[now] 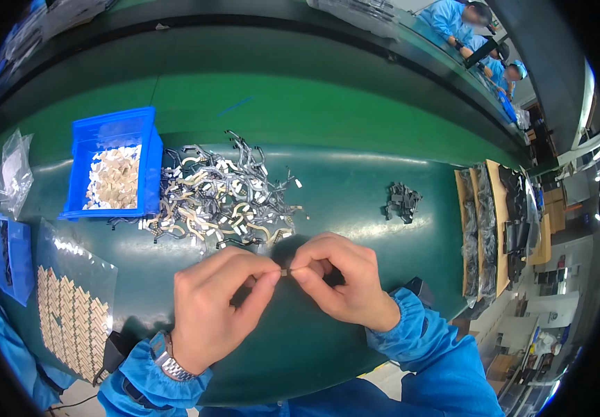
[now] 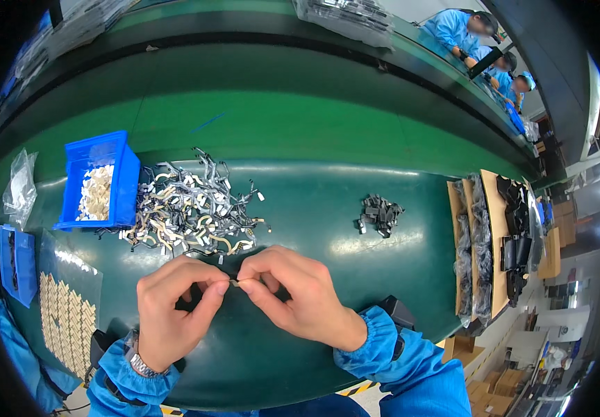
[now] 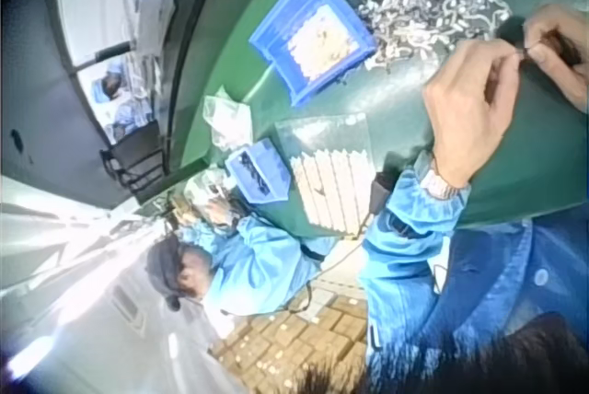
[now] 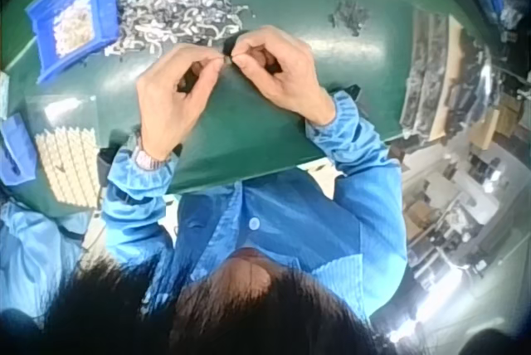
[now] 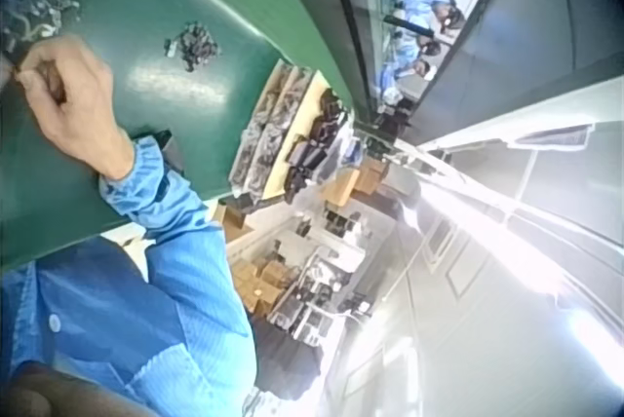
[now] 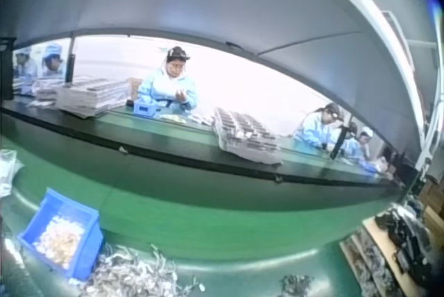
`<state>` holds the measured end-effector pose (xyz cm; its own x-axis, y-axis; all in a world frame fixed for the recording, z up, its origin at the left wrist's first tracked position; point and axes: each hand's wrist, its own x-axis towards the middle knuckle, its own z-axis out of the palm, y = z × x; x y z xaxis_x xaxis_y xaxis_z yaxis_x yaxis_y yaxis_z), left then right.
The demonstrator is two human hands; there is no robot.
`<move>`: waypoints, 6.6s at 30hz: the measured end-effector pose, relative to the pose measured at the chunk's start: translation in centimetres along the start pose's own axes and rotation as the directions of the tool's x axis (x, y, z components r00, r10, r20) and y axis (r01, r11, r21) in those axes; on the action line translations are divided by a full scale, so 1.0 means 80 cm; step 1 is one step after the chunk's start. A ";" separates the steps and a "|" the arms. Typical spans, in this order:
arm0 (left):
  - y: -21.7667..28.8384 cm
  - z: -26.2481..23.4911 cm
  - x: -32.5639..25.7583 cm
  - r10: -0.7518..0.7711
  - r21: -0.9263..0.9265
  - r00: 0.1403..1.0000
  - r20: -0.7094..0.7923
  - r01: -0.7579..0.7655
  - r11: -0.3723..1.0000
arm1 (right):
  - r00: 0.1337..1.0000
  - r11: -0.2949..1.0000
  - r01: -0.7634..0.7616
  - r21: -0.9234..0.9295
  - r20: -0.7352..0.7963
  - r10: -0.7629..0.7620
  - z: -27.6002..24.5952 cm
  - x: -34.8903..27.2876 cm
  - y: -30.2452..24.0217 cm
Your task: Assembling small plastic and metal components on a factory production line.
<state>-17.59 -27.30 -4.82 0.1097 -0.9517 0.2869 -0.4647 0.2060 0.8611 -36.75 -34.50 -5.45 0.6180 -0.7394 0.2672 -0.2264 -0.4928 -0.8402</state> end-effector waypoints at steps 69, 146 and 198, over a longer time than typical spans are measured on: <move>0.001 -0.002 -0.004 -0.183 -0.198 0.969 0.165 0.214 0.957 | 0.993 0.986 0.035 -0.163 -0.106 -0.052 0.009 -0.006 -0.007; 0.002 -0.021 -0.006 0.597 0.378 0.786 0.163 -0.609 0.698 | 0.849 0.563 -0.489 0.666 0.511 0.133 -0.012 -0.004 0.016; 0.003 0.002 -0.007 0.069 -0.073 0.998 0.010 -0.068 0.995 | 0.875 0.851 0.429 -0.302 -0.094 -0.474 -0.005 0.002 0.008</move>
<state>-17.89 -26.73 -4.88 0.0690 -0.9373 0.3417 -0.4058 0.2865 0.8679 -37.09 -35.09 -5.80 0.5773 -0.4566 0.6769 -0.1546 -0.8752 -0.4585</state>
